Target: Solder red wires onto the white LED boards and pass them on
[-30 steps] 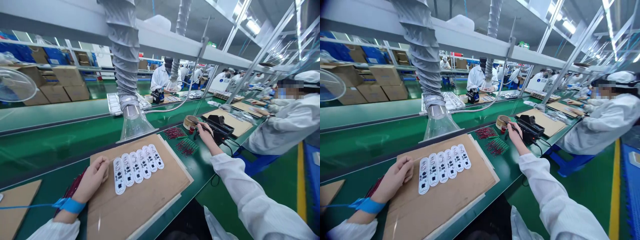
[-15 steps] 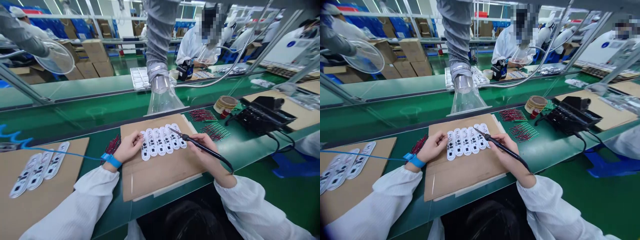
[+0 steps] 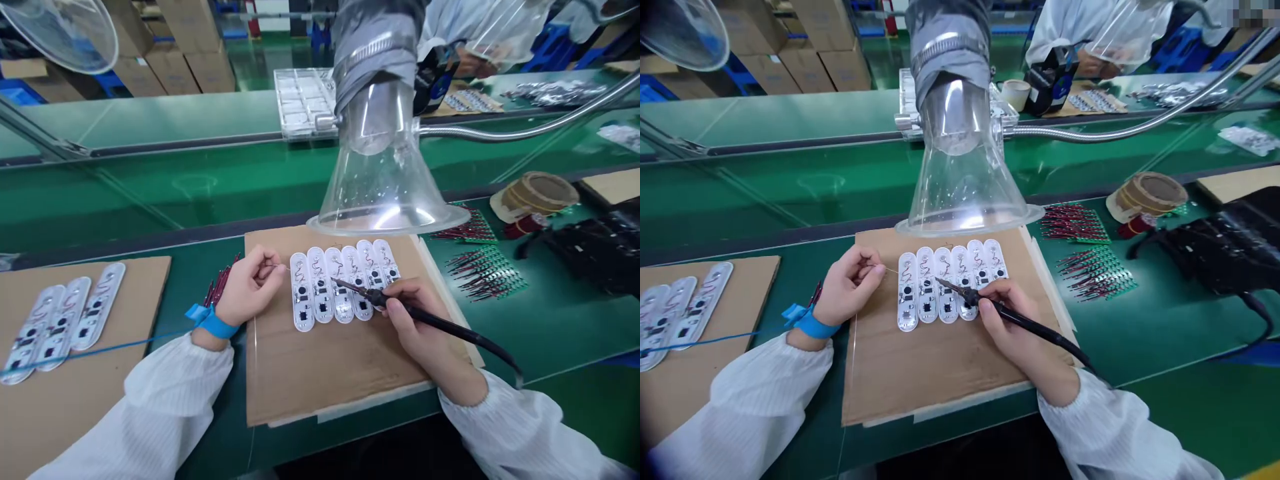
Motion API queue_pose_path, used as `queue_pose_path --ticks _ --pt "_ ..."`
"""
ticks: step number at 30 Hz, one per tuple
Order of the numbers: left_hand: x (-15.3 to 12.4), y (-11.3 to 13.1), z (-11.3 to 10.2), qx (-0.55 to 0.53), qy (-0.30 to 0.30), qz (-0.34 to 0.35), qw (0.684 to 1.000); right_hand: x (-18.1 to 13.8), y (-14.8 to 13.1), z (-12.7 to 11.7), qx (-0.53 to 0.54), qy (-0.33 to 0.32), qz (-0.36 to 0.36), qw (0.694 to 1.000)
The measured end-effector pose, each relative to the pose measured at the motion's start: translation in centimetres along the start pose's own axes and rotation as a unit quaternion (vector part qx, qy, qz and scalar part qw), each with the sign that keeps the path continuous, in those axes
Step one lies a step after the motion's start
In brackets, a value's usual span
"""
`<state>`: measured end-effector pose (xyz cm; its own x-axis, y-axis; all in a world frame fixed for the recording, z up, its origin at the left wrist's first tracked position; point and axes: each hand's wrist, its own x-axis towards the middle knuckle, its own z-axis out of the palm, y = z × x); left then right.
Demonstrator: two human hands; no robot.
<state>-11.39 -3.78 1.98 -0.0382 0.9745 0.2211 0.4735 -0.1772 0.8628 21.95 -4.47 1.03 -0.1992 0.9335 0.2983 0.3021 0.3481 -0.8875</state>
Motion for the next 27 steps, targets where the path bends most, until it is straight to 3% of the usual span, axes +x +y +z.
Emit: queue_pose_path --ticks 7,15,27 --pt "-0.5 0.3 -0.5 -0.001 -0.008 0.014 1.0 -0.4 -0.1 -0.3 -0.001 0.001 -0.009 1.0" --pt "-0.6 1.4 -0.6 -0.007 -0.109 0.086 0.99 -0.2 -2.1 -1.0 0.039 -0.08 -0.079 0.993" --pt "-0.6 1.6 -0.4 0.015 -0.127 0.117 0.985 0.1 -2.3 -1.0 0.019 -0.116 -0.132 0.984"
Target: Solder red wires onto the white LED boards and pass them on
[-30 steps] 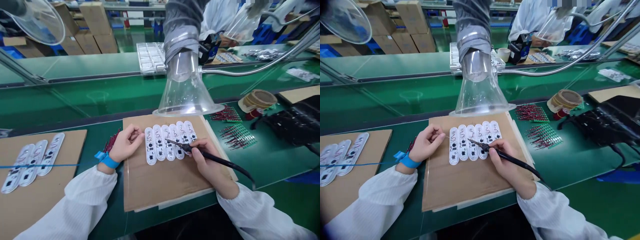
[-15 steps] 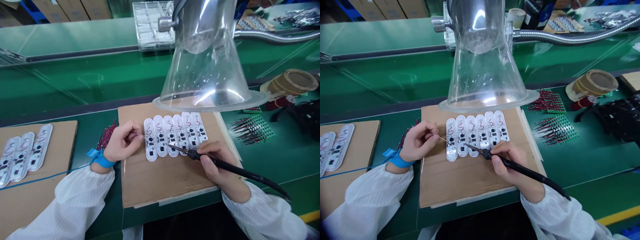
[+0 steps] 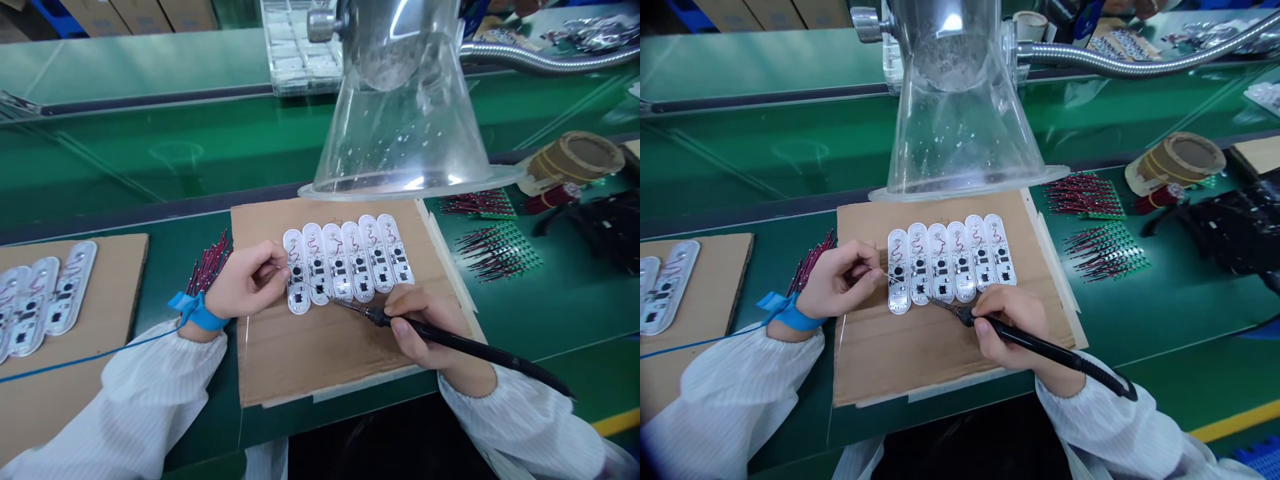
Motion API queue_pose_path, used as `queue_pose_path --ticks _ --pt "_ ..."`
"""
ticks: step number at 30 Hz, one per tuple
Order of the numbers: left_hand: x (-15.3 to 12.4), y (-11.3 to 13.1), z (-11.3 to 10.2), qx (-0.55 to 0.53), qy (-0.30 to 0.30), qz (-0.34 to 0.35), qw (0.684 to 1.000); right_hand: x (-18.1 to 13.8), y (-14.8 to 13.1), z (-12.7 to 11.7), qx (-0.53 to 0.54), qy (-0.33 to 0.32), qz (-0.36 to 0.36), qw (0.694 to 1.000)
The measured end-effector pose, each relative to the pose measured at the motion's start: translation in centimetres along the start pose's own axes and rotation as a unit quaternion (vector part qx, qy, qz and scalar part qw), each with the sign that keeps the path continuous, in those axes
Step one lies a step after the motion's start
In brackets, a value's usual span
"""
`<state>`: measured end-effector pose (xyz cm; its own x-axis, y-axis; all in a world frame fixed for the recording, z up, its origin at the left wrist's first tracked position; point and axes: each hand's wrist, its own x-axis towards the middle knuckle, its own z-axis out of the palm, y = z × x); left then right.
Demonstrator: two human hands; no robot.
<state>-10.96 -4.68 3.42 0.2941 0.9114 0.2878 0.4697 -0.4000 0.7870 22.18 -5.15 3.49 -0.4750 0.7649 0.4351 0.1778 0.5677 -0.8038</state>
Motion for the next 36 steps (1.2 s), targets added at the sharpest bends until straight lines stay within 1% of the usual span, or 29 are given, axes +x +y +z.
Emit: queue_pose_path --ticks 3,6,11,19,24,28,34,36 --pt "-0.04 -0.02 -0.01 0.0 0.01 0.002 1.0 -0.03 -0.06 -0.04 -0.001 -0.001 -0.004 1.0" --pt "-0.14 -0.05 -0.05 -0.003 0.021 0.002 1.0 -0.05 -0.17 -0.13 0.0 0.012 -0.003 1.0" --pt "-0.2 -0.12 0.03 0.009 0.002 -0.004 1.0 -0.02 -0.27 -0.17 0.003 0.003 0.001 1.0" --pt "-0.16 -0.23 0.3 0.008 -0.008 0.02 1.0 -0.25 -0.07 -0.26 -0.016 -0.017 -0.016 1.0" --pt "-0.22 -0.36 0.18 0.023 -0.009 0.01 1.0 -0.26 -0.05 -0.2 -0.011 -0.001 -0.002 1.0" --pt "-0.17 -0.35 0.22 0.025 -0.016 0.014 0.999 -0.08 -0.04 -0.03 -0.018 -0.026 -0.013 0.999" --pt "-0.07 -0.21 0.21 0.018 -0.027 0.03 0.999 -0.08 -0.09 -0.1 -0.011 -0.011 -0.003 1.0" --pt "-0.07 -0.19 0.17 0.02 -0.027 0.025 0.999 -0.09 -0.11 -0.14 -0.017 -0.02 -0.002 1.0"
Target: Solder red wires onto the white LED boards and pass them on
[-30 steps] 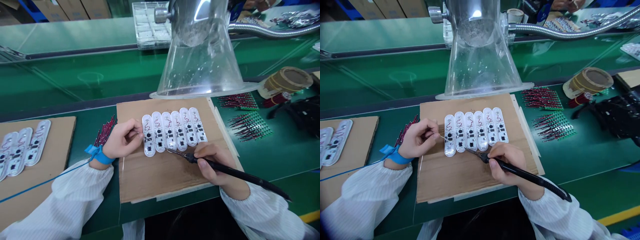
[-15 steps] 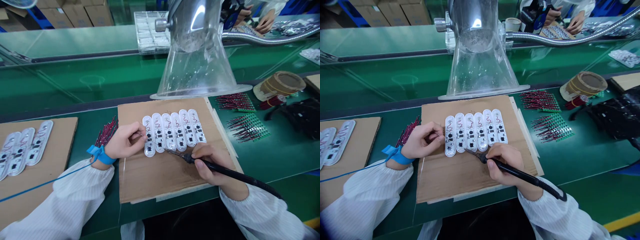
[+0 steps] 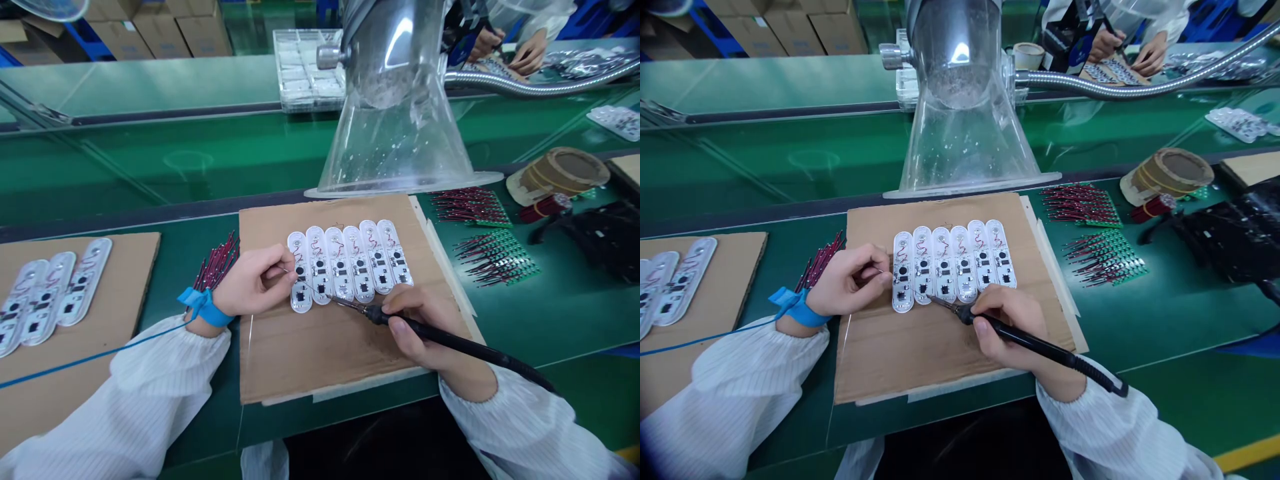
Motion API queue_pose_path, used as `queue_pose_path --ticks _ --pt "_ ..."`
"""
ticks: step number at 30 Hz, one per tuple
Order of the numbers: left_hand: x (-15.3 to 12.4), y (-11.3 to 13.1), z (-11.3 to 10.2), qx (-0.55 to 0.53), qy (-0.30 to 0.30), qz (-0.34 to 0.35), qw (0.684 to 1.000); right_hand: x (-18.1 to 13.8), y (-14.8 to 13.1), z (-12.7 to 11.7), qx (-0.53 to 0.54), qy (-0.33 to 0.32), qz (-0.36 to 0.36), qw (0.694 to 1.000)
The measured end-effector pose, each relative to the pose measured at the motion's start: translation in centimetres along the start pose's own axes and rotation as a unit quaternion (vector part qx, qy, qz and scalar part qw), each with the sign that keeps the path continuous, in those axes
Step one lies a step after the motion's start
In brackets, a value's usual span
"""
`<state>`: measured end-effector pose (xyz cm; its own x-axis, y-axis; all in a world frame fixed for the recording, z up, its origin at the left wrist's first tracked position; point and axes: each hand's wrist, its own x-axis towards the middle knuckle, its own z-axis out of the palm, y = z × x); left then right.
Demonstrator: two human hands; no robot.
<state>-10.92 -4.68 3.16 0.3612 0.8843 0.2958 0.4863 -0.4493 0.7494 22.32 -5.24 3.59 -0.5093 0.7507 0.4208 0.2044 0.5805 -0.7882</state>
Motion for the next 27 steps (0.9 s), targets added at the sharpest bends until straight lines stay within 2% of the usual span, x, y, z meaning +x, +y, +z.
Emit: queue_pose_path --ticks 6,10,17,27 --pt "-0.13 -0.25 0.03 -0.005 -0.006 -0.003 1.0 -0.13 0.14 0.05 -0.009 -0.012 -0.014 1.0" --pt "-0.16 -0.42 0.1 0.002 -0.002 0.029 1.0 -0.17 0.24 0.08 -0.005 -0.005 0.003 1.0" --pt "-0.04 -0.44 0.28 0.019 0.008 0.083 0.996 -0.1 0.24 0.18 -0.025 -0.015 -0.015 0.999" --pt "-0.02 -0.47 0.22 0.016 -0.001 0.08 0.997 0.01 0.48 0.46 -0.005 -0.027 -0.018 0.999"
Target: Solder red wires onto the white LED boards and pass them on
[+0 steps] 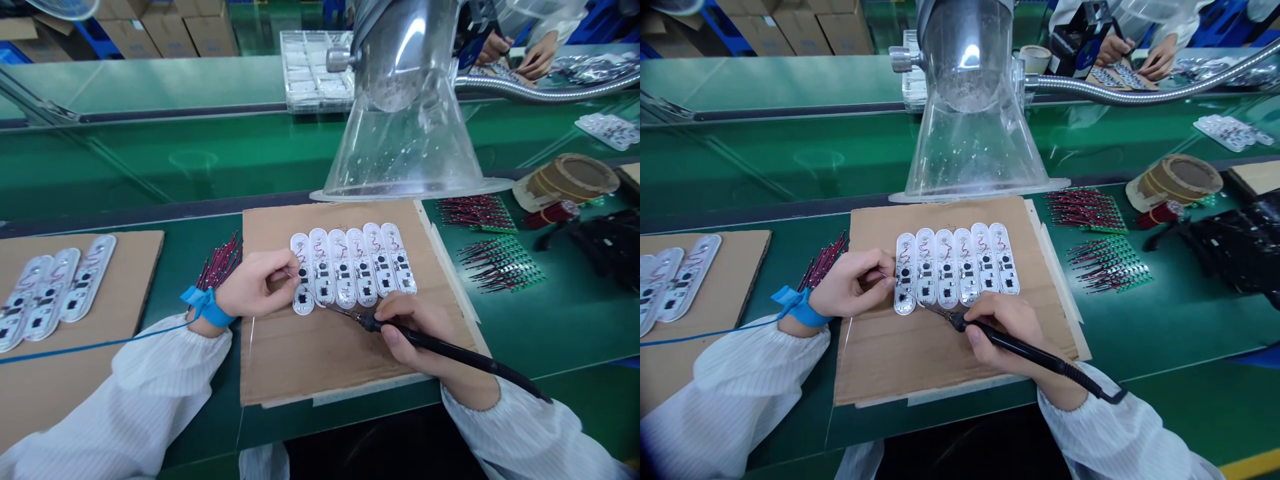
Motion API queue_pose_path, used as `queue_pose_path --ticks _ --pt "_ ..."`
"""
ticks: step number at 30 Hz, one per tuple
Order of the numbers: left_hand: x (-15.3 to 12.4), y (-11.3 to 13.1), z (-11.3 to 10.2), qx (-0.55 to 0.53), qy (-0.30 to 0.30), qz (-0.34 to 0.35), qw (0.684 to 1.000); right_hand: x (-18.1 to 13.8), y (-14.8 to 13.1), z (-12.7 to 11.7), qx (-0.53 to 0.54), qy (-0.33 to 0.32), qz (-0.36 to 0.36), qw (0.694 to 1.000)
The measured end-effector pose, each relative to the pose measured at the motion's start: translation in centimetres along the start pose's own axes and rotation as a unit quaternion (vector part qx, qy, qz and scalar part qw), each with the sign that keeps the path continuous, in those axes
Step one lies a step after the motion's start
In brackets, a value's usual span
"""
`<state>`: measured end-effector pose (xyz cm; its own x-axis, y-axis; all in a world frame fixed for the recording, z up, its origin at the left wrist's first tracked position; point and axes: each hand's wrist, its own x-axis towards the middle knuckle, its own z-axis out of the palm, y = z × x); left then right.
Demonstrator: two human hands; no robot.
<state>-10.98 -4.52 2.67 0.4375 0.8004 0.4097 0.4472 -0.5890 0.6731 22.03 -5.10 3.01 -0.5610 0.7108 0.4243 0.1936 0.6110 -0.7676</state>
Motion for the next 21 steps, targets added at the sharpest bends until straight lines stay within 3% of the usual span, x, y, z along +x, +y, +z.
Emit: queue_pose_path --ticks 9,16,21 --pt "0.0 0.1 -1.0 0.0 0.001 -0.025 1.0 0.0 -0.3 -0.3 -0.003 0.0 0.016 1.0" --pt "0.5 0.1 -1.9 -0.131 -0.088 -0.135 0.978 -0.3 -0.4 -0.2 0.01 0.018 0.028 0.999" --pt "0.7 0.1 -1.5 -0.134 -0.108 -0.107 0.979 -0.4 -0.6 0.4 0.003 0.018 0.011 1.0"
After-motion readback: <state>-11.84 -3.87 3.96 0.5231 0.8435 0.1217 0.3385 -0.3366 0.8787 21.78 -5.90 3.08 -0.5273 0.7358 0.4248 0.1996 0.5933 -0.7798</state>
